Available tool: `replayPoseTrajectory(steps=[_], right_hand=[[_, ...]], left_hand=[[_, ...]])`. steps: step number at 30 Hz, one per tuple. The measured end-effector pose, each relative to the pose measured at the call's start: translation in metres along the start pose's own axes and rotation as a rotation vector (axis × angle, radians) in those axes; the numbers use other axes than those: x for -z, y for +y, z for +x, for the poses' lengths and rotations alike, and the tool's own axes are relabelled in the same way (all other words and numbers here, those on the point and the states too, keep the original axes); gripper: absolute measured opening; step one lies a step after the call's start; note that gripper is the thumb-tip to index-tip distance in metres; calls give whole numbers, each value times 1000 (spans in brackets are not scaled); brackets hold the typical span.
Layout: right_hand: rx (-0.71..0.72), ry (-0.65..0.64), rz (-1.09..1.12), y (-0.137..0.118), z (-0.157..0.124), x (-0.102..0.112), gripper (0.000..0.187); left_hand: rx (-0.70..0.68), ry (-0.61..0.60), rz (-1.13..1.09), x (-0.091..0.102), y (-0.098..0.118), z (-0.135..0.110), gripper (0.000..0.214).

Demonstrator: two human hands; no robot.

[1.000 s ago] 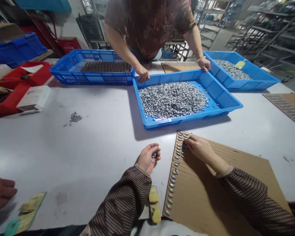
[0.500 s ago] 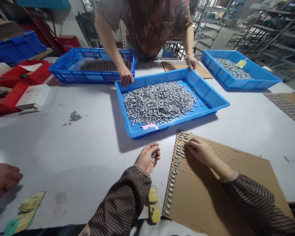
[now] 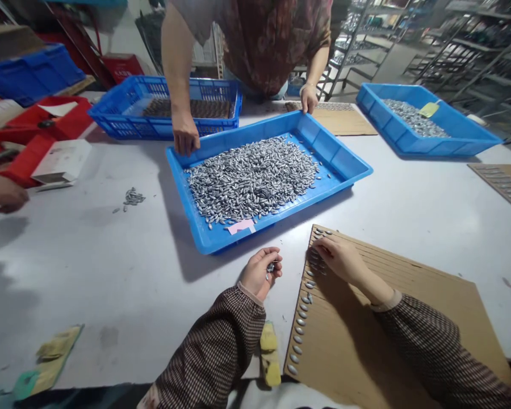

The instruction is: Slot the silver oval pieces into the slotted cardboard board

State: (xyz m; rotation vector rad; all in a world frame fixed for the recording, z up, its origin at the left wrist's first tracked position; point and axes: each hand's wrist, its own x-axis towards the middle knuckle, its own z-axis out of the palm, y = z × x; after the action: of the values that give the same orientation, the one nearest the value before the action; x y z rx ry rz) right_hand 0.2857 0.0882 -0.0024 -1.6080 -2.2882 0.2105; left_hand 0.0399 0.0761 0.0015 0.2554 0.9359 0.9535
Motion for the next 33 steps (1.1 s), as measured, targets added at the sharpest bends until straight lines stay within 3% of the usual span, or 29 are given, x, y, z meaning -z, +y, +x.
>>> replayPoseTrajectory(steps=[16,24,29,33], right_hand=[[36,-17,-235,-2,-7,2,31],[25,-6,-151,7,-7,7,26],[9,3,-59,16,-24,23,26],[5,-2,-19,12,-38,20,27]], left_hand=[[12,-4,-12,-2,1,-2,23],[1,-13,-16,-2,2,-2,23],[9,-9,-11,-2,2,-2,22],[11,-9,-3,-3,2,-2,23]])
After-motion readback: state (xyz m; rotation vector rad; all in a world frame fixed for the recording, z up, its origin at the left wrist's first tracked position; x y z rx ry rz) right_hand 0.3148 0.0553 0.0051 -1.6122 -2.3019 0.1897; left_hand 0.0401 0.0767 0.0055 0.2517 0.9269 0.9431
